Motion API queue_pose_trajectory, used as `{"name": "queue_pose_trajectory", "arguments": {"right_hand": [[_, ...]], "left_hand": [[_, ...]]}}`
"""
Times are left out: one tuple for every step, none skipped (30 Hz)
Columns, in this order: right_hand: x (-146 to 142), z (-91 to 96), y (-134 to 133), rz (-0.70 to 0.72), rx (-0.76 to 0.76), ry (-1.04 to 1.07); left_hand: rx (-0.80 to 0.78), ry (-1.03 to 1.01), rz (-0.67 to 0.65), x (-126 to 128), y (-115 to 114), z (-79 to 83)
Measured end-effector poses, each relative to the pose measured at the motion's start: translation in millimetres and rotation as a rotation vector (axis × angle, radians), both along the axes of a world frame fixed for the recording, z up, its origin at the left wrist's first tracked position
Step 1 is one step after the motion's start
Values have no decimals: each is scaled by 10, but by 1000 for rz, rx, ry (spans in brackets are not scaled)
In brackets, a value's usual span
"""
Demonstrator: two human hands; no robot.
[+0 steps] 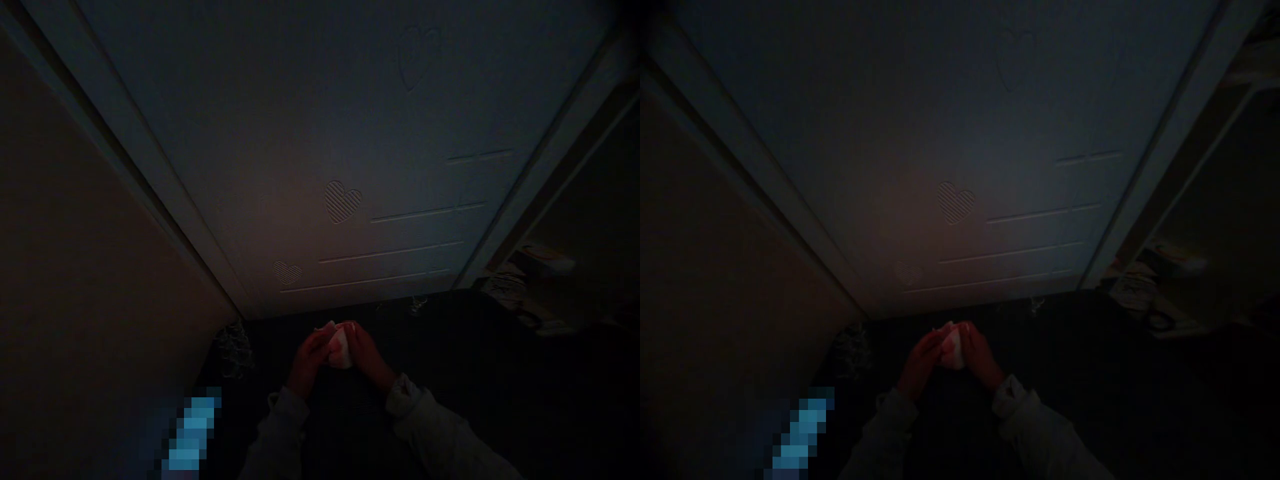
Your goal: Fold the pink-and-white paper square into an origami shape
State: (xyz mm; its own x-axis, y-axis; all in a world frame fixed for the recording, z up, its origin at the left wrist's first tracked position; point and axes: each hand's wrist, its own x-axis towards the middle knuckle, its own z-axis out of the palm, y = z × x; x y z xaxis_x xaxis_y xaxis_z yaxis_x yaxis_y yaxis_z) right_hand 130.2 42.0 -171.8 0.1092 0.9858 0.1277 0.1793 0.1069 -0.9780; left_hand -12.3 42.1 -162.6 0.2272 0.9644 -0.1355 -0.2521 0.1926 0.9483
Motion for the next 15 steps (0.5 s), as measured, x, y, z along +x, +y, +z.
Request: {"name": "queue_pose_trajectory", "arguments": {"right_hand": [[3, 5, -5, 0, -5, 13], [7, 13, -11, 6, -12, 21], [11, 24, -20, 16, -17, 24], [15, 38, -30, 29, -18, 22], [18, 57, -41, 42, -15, 15], [20, 79, -54, 55, -9, 5], [20, 105, -66, 69, 0, -8], [19, 132, -78, 83, 12, -23], [17, 159, -89, 96, 24, -36], [14, 183, -98, 108, 34, -49], [10, 203, -106, 118, 42, -60], [6, 216, -111, 128, 46, -71], [2, 223, -114, 134, 47, -79], [-1, 223, -114, 136, 47, -85], [-4, 216, -111, 138, 47, -90]], "left_hand": [[-5, -4, 8, 0, 6, -23], [-13, -11, 21, 3, 13, -44], [-22, -20, 33, 7, 18, -59], [-30, -29, 44, 12, 23, -68], [-38, -37, 56, 18, 27, -68], [-43, -42, 70, 24, 31, -62], [-43, -43, 87, 30, 35, -51], [-38, -44, 100, 34, 39, -37], [-29, -46, 110, 37, 43, -22], [-22, -51, 116, 39, 45, -8], [-19, -60, 118, 41, 47, 4], [-22, -69, 116, 43, 48, 13], [-28, -78, 114, 45, 46, 20], [-36, -85, 114, 47, 44, 26], [-41, -89, 115, 49, 40, 32]]}}
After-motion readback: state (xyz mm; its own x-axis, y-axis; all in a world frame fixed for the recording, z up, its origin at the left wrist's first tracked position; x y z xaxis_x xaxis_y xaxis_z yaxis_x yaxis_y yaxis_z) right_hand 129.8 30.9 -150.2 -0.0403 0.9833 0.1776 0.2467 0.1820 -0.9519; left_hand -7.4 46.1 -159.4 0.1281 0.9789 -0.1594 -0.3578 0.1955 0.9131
